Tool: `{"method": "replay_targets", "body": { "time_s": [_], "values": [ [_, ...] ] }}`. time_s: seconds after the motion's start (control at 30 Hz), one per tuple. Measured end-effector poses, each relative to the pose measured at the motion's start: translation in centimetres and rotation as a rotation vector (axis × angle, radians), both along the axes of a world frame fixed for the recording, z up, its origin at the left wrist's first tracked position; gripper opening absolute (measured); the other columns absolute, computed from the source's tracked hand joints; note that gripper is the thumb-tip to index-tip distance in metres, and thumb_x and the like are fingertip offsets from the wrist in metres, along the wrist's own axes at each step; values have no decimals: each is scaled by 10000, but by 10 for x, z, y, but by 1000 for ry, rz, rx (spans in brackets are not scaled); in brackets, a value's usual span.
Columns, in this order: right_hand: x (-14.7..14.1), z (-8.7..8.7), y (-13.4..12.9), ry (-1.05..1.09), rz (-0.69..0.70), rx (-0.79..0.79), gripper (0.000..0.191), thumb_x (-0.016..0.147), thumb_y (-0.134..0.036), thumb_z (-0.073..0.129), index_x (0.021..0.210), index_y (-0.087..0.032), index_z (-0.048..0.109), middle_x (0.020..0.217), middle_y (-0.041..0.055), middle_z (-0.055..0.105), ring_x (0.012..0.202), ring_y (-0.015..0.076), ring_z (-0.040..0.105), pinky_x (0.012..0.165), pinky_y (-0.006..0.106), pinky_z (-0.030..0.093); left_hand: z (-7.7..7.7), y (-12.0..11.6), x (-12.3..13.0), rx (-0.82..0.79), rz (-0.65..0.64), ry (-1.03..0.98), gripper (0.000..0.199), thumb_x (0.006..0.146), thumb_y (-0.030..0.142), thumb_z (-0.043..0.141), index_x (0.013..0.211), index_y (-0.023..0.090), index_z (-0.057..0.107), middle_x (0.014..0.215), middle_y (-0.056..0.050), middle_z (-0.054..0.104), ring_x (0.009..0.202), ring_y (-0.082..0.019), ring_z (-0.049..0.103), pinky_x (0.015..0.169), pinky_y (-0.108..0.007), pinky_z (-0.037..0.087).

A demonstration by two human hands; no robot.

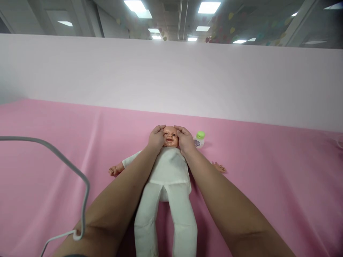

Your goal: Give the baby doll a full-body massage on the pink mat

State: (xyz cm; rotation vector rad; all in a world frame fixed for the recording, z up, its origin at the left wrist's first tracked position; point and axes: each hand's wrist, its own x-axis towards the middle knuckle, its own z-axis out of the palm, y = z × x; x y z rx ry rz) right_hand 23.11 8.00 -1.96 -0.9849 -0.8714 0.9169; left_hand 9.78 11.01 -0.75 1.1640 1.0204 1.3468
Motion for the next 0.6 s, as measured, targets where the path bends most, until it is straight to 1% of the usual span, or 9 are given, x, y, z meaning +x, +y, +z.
{"method": "replay_targets", "body": {
  "time_s": [0.1,0.2,0.3,0.37,0.47,0.53,0.6],
  "values": [
    [2,0,-2,31,69,7,351,787,-357,682,1118,-256,742,1202,43,761,1171,253,676,1085,462,520,-2,2,-2,-29,-26,-53,343,821,199,596,1121,237,758,1130,-51,771,1033,-229,717,976,-399,574],
    [5,-1,-4,46,145,3,414,788,-387,704,1185,-272,725,1257,48,749,1235,271,657,1108,489,510,-2,2,-5,-58,-44,-95,398,808,177,608,1175,220,756,1169,-71,774,1070,-242,722,997,-422,573],
    [6,-1,-6,100,205,-13,498,745,-385,759,1230,-285,706,1290,52,737,1229,285,665,1098,495,524,-1,1,-7,-99,-65,-137,437,802,191,634,1225,202,744,1170,-93,778,1062,-256,731,986,-444,581],
    [5,0,-8,105,210,6,523,715,-370,795,1223,-283,703,1297,52,730,1215,284,672,1095,484,529,-1,-1,-7,-87,-82,-151,442,789,217,667,1224,196,737,1159,-99,777,1042,-261,734,964,-444,588],
    [3,2,-11,48,173,62,524,694,-374,838,1190,-275,703,1289,50,722,1211,274,669,1103,475,521,-1,-5,-6,14,-95,-99,471,742,257,752,1208,196,724,1168,-95,757,1048,-263,724,941,-415,590],
    [2,3,-11,0,134,83,528,678,-389,870,1165,-267,705,1276,50,721,1215,270,663,1107,476,516,-2,-7,-5,66,-75,-36,504,717,281,800,1207,201,715,1189,-93,739,1073,-266,714,937,-399,586],
    [1,3,-10,-42,98,87,537,659,-409,897,1139,-258,710,1264,53,725,1220,271,659,1105,480,517,-2,-7,-5,76,-49,8,514,712,306,825,1202,205,709,1199,-95,731,1093,-269,708,942,-394,581]
  ]
}}
